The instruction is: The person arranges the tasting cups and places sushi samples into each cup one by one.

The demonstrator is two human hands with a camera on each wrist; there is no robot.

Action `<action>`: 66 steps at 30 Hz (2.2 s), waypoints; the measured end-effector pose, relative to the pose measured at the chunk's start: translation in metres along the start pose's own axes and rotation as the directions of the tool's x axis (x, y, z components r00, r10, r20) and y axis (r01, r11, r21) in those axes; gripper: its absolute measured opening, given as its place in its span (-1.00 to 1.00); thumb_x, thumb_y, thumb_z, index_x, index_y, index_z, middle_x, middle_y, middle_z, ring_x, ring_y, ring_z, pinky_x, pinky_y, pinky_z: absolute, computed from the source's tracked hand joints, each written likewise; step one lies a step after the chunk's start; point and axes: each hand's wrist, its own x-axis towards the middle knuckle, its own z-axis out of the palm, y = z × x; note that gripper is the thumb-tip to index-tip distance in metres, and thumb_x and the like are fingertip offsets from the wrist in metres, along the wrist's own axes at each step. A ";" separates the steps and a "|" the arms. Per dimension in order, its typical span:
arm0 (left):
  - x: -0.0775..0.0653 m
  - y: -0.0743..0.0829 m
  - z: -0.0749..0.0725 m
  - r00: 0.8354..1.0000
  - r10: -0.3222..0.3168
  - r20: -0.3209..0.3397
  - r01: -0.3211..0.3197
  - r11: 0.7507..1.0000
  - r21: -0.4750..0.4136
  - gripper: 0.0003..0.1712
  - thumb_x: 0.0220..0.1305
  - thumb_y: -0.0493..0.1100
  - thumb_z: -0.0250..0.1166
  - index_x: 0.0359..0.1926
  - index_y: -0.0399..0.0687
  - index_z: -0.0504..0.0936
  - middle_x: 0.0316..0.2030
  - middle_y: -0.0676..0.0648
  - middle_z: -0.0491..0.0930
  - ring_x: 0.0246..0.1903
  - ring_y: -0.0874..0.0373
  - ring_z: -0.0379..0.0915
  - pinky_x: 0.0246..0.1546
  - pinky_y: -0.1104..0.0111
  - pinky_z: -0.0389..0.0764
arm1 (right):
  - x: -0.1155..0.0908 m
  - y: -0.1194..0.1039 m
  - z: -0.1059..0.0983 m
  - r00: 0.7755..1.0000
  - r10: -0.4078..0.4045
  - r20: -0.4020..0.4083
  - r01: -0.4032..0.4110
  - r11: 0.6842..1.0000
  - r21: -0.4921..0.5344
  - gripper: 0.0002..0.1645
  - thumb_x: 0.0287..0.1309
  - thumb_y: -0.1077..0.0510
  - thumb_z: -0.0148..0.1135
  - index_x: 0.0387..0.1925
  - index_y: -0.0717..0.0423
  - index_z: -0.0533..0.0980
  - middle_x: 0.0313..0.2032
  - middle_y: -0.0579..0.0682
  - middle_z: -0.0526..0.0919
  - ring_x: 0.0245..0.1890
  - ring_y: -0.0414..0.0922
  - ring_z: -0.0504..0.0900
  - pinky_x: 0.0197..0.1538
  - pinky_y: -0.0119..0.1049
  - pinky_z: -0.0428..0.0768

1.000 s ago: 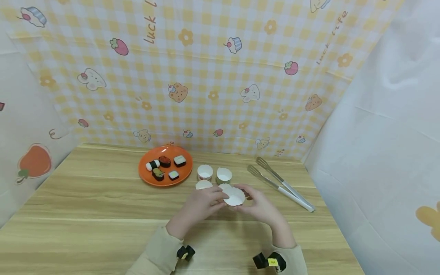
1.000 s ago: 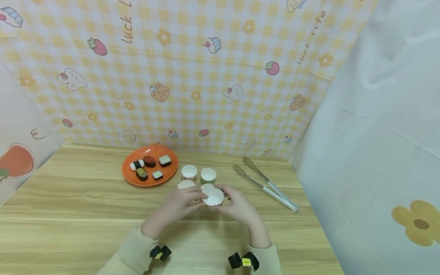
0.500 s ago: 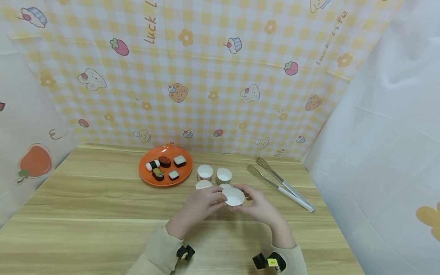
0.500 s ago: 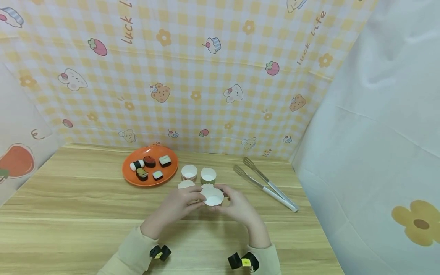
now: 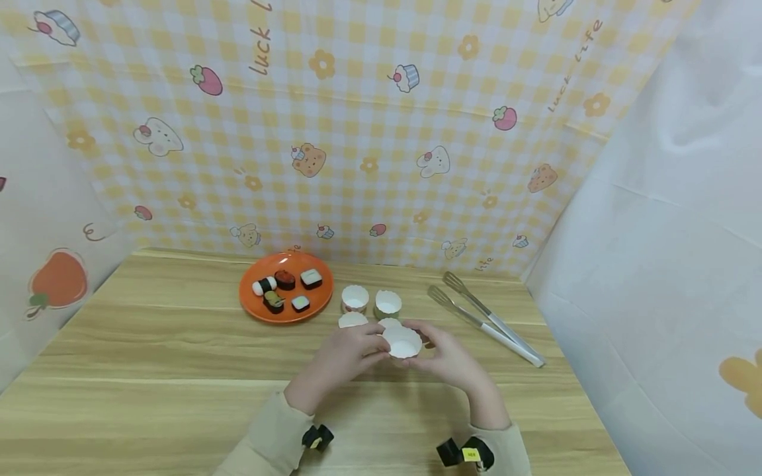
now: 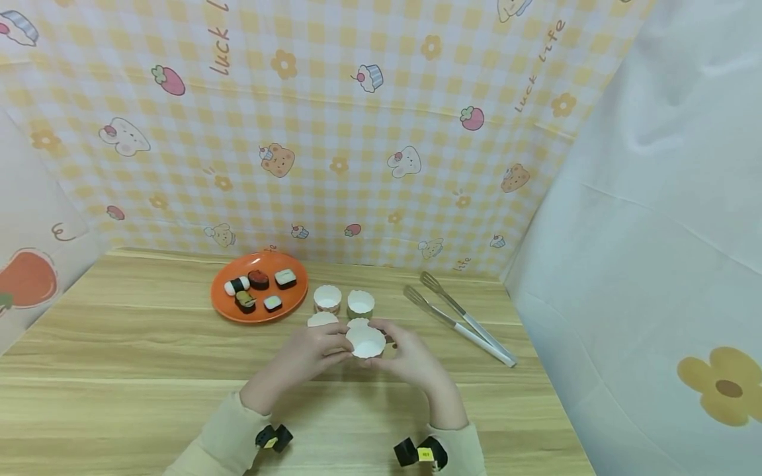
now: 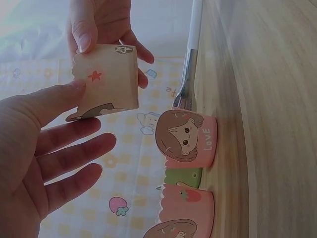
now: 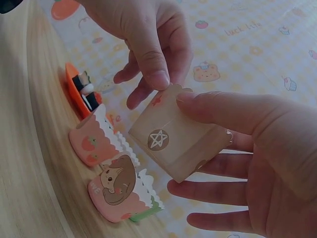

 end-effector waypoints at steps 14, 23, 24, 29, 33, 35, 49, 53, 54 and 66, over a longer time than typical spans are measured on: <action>-0.005 0.000 -0.004 0.999 0.033 -0.013 -0.033 0.999 0.010 -0.92 0.09 -0.15 0.46 -0.36 0.05 0.73 -0.28 0.08 0.61 -0.39 0.31 0.49 -0.36 0.47 0.57 | 0.001 0.001 0.002 1.000 -0.020 0.000 0.020 1.000 -0.008 -0.19 -0.01 -0.05 0.47 0.27 0.06 0.39 0.04 -0.16 0.55 -0.09 -0.16 0.52 0.02 -0.04 0.50; -0.011 -0.004 -0.005 0.999 0.044 -0.023 -0.044 0.999 -0.001 -0.92 0.09 -0.14 0.45 -0.37 0.04 0.71 -0.28 0.09 0.59 -0.38 0.31 0.49 -0.38 0.50 0.55 | 0.000 0.001 0.002 1.000 -0.004 0.009 0.004 1.000 0.026 -0.23 0.02 -0.01 0.46 0.26 0.05 0.40 0.07 -0.13 0.55 -0.03 -0.12 0.55 0.00 0.01 0.48; -0.011 -0.004 -0.005 0.999 0.041 -0.018 -0.042 0.999 -0.006 -0.92 0.09 -0.15 0.45 -0.37 0.03 0.71 -0.28 0.09 0.59 -0.37 0.31 0.50 -0.37 0.49 0.56 | 0.001 0.001 0.002 1.000 -0.005 0.011 0.005 1.000 0.027 -0.23 0.01 -0.01 0.47 0.26 0.06 0.40 0.07 -0.13 0.56 -0.02 -0.11 0.56 0.01 0.01 0.48; -0.015 -0.006 -0.006 1.000 0.020 0.021 -0.020 1.000 -0.012 -0.93 0.12 -0.14 0.43 -0.36 0.02 0.71 -0.26 0.07 0.59 -0.36 0.29 0.50 -0.33 0.46 0.58 | 0.000 0.002 0.002 1.000 -0.007 0.014 0.007 1.000 0.019 -0.22 0.01 0.02 0.47 0.26 0.10 0.39 0.03 -0.12 0.57 -0.02 -0.10 0.57 0.00 0.01 0.48; -0.018 -0.007 -0.008 0.999 -0.002 0.054 0.002 1.000 0.003 -0.94 0.14 -0.13 0.42 -0.35 0.02 0.73 -0.21 0.02 0.63 -0.29 0.24 0.56 -0.26 0.39 0.62 | 0.000 0.002 0.002 1.000 -0.011 0.012 0.011 1.000 0.015 -0.25 0.03 0.02 0.46 0.26 0.03 0.39 0.01 -0.10 0.58 -0.02 -0.09 0.57 0.01 0.00 0.49; -0.019 -0.008 -0.009 0.998 -0.015 0.066 0.014 1.000 0.007 -0.93 0.13 -0.12 0.42 -0.34 0.03 0.73 -0.20 0.00 0.64 -0.28 0.21 0.58 -0.26 0.37 0.63 | 0.000 0.002 0.002 1.000 -0.012 0.013 0.012 1.000 0.014 -0.26 0.03 0.03 0.45 0.26 0.00 0.39 0.02 -0.08 0.58 -0.02 -0.09 0.57 0.01 0.00 0.49; -0.035 -0.014 -0.016 0.990 -0.073 0.121 0.071 0.997 0.017 -0.93 0.14 -0.12 0.42 -0.33 0.05 0.73 -0.30 0.13 0.57 -0.37 0.31 0.47 -0.35 0.44 0.57 | -0.001 0.007 -0.002 1.000 0.012 0.004 -0.012 0.999 0.038 -0.33 0.10 0.14 0.39 0.26 0.05 0.39 0.07 0.06 0.56 0.02 -0.02 0.55 0.06 0.17 0.44; -0.039 -0.016 -0.017 0.989 -0.079 0.124 0.076 0.997 0.033 -0.93 0.12 -0.11 0.43 -0.33 0.07 0.74 -0.31 0.14 0.57 -0.38 0.32 0.47 -0.36 0.44 0.56 | -0.002 0.006 -0.004 1.000 0.026 -0.003 -0.026 0.999 0.024 -0.33 0.11 0.10 0.39 0.25 0.10 0.39 0.06 0.02 0.56 0.02 -0.03 0.55 0.07 0.11 0.46; -0.040 -0.017 -0.017 0.988 -0.082 0.127 0.078 0.996 0.033 -0.93 0.12 -0.11 0.43 -0.33 0.07 0.74 -0.30 0.14 0.57 -0.37 0.32 0.47 -0.35 0.44 0.57 | -0.002 0.006 -0.005 0.999 0.032 -0.007 -0.032 0.999 0.016 -0.33 0.11 0.09 0.39 0.25 0.10 0.39 0.06 0.01 0.57 0.03 -0.03 0.55 0.07 0.09 0.46; -0.050 -0.024 -0.019 0.981 -0.104 0.161 0.099 0.994 0.037 -0.94 0.10 -0.12 0.45 -0.36 0.07 0.74 -0.27 0.13 0.59 -0.33 0.30 0.50 -0.30 0.38 0.60 | -0.010 0.012 -0.019 0.992 0.056 -0.109 -0.052 0.998 0.046 -0.42 0.20 0.11 0.31 0.23 0.10 0.40 0.05 0.07 0.57 0.03 0.03 0.54 0.05 0.16 0.44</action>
